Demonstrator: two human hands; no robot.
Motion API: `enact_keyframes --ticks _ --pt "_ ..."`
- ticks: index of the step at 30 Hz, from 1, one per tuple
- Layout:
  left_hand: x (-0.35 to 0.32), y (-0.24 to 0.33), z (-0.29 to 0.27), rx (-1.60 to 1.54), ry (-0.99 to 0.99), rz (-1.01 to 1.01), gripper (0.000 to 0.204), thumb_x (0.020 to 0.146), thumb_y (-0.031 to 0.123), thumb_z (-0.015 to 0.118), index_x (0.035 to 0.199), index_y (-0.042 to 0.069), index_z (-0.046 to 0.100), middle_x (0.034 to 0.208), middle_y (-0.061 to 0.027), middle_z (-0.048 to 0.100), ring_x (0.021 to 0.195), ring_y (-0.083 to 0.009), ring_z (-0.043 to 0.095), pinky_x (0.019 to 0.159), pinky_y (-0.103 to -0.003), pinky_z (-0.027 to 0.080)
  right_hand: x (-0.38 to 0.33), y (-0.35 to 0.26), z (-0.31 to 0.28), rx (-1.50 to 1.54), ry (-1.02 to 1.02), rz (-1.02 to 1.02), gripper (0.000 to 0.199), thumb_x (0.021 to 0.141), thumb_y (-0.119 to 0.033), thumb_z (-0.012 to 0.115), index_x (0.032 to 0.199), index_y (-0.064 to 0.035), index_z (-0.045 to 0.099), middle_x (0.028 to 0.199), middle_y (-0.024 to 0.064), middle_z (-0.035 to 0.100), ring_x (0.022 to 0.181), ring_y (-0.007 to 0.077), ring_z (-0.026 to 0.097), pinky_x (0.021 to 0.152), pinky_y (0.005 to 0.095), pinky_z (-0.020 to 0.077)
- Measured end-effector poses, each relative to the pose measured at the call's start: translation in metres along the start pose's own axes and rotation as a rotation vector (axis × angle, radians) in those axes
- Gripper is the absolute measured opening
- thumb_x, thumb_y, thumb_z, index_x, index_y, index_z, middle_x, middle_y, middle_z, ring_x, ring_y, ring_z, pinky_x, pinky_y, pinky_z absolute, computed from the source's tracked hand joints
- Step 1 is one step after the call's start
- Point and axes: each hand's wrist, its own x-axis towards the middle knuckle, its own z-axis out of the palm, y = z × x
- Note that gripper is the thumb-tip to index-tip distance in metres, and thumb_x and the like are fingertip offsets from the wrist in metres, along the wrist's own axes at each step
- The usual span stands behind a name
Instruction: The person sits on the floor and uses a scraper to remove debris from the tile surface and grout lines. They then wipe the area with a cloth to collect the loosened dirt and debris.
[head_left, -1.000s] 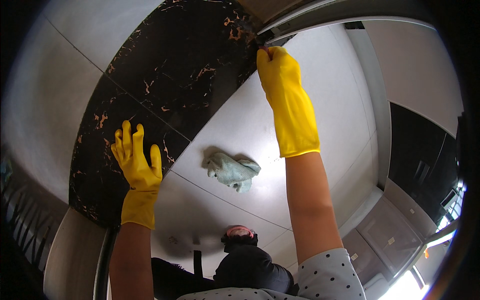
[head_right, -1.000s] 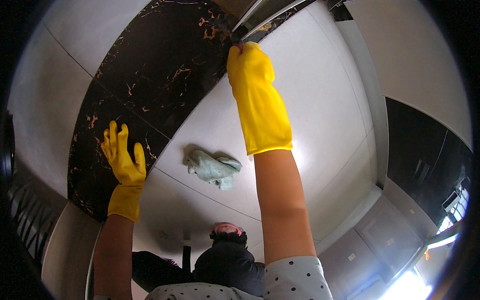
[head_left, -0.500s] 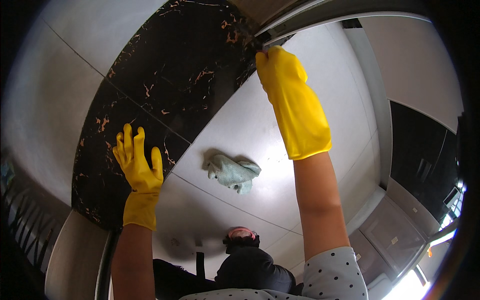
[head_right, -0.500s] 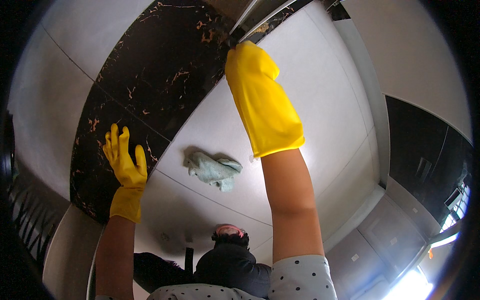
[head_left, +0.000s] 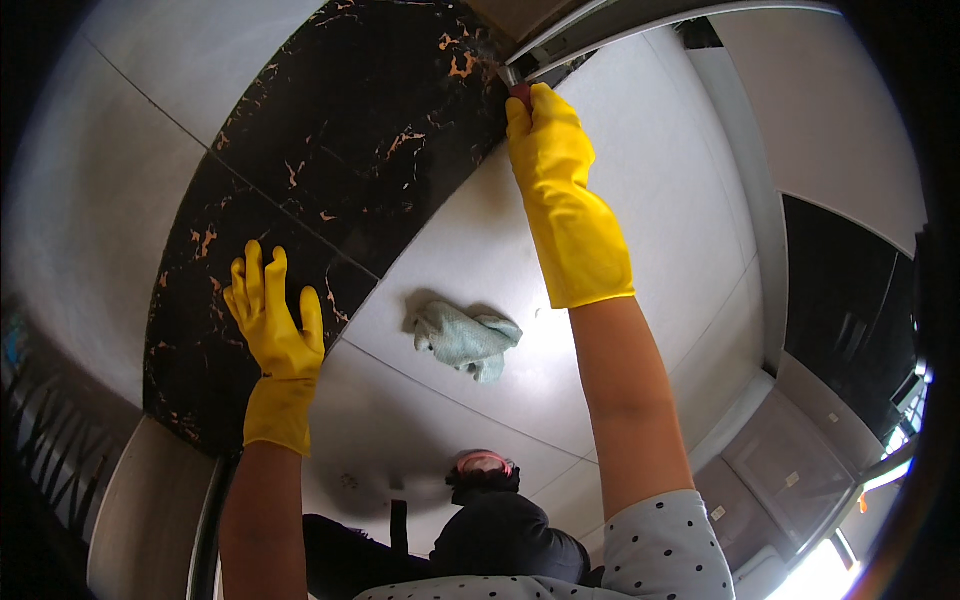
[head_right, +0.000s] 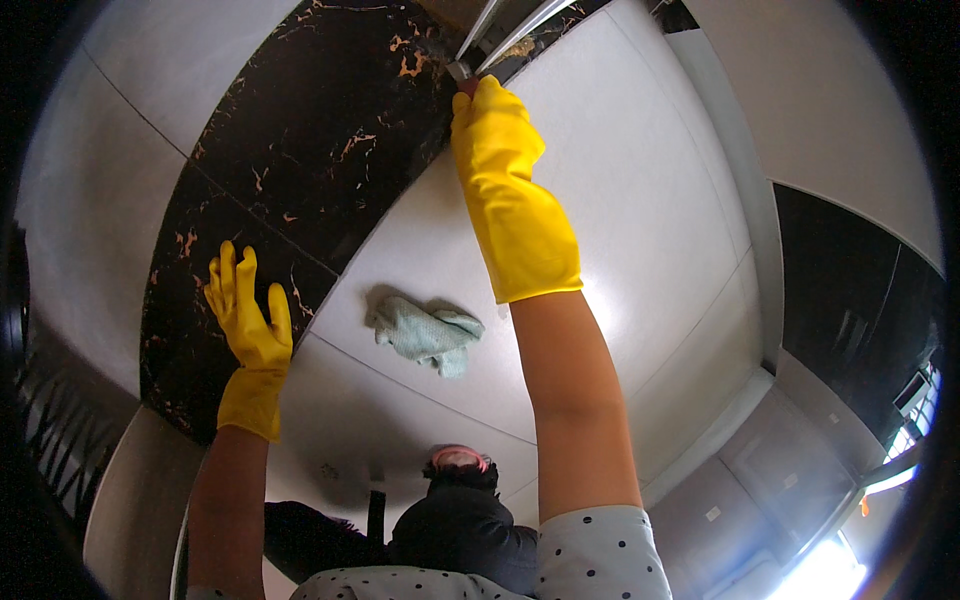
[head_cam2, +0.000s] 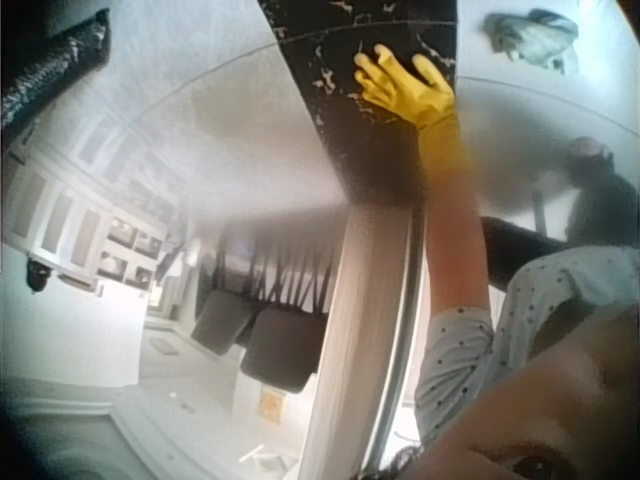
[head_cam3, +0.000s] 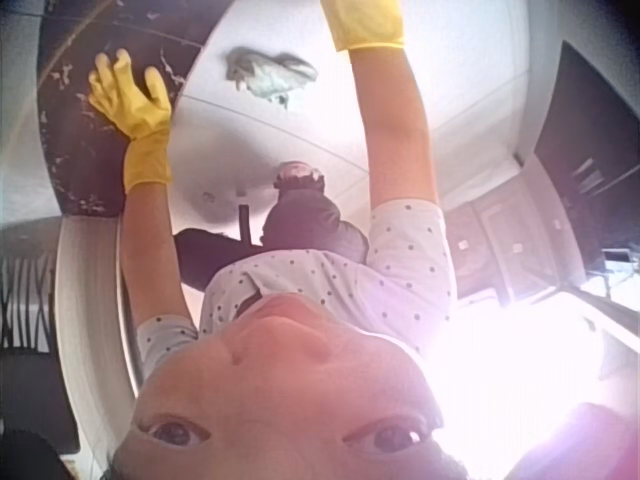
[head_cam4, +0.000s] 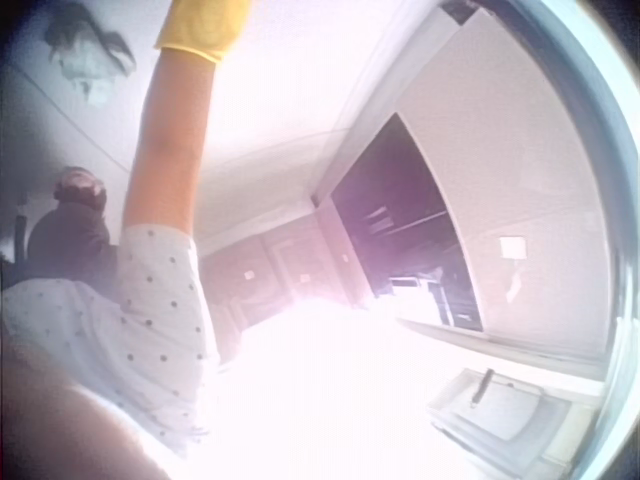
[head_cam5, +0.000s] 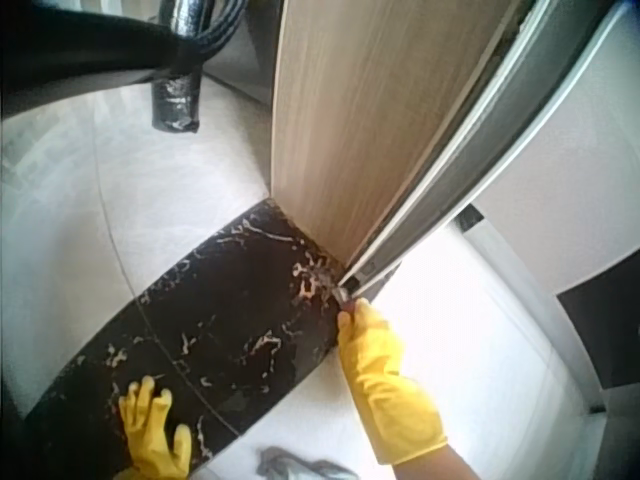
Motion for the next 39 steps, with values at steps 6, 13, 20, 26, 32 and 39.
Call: enact_keyframes --ticks 6,13,20,26,32,39 --pt "-0.003 -0.004 0.001 -0.004 0.017 0.005 0.053 0.093 0.023 0.058 0.142 0.006 0.048 0.152 -0.0228 0.038 0.139 -0.0464 0.035 0.114 -0.061 0.023 -0.007 -0.029 -0.020 -0.048 -0.158 0.205 0.027 0.094 -0.034 0.062 0.102 -0.0085 0.066 0.093 0.0166 0.070 0.085 0.0364 0.067 0.073 0.0413 0.0531" --pt "-0.002 -0.003 0.003 -0.018 0.018 0.007 0.053 0.093 0.023 0.058 0.143 0.006 0.049 0.153 -0.0230 0.038 0.139 -0.0473 0.035 0.113 -0.063 0.023 0.002 -0.025 -0.014 -0.045 -0.124 0.221 0.029 0.094 -0.037 0.056 0.100 -0.0108 0.068 0.098 0.0150 0.071 0.093 0.0365 0.067 0.077 0.0450 0.0532" --pt "-0.002 -0.003 0.001 -0.012 -0.010 -0.015 0.053 0.092 0.022 0.058 0.143 0.006 0.048 0.153 -0.0232 0.037 0.139 -0.0486 0.035 0.113 -0.063 0.022 -0.001 -0.005 -0.008 0.055 -0.066 0.074 0.024 0.093 -0.030 0.063 0.101 -0.0075 0.067 0.094 0.0162 0.070 0.087 0.0345 0.066 0.075 0.0397 0.0518" --pt "-0.002 -0.004 0.001 -0.022 -0.002 -0.012 0.053 0.092 0.021 0.059 0.142 0.006 0.049 0.153 -0.0231 0.038 0.138 -0.0490 0.035 0.113 -0.063 0.023 0.012 -0.027 -0.023 -0.013 -0.163 0.167 0.029 0.093 -0.036 0.061 0.101 -0.0089 0.067 0.096 0.0163 0.071 0.091 0.0380 0.067 0.078 0.0440 0.0531" --pt "-0.002 -0.005 0.003 -0.026 0.000 -0.003 0.053 0.092 0.022 0.058 0.142 0.006 0.049 0.152 -0.0232 0.038 0.138 -0.0489 0.035 0.112 -0.063 0.024 0.002 -0.024 0.002 0.049 0.008 0.114 0.032 0.093 -0.035 0.062 0.111 -0.0088 0.066 0.105 0.0179 0.070 0.098 0.0392 0.065 0.083 0.0415 0.0520" --pt "-0.002 -0.005 0.003 -0.047 0.016 -0.005 0.054 0.092 0.023 0.058 0.143 0.007 0.049 0.153 -0.0224 0.038 0.139 -0.0474 0.034 0.113 -0.062 0.023 -0.002 -0.027 -0.004 0.021 -0.043 0.187 0.033 0.094 -0.036 0.062 0.112 -0.0087 0.066 0.103 0.0167 0.071 0.096 0.0365 0.067 0.081 0.0403 0.0528"
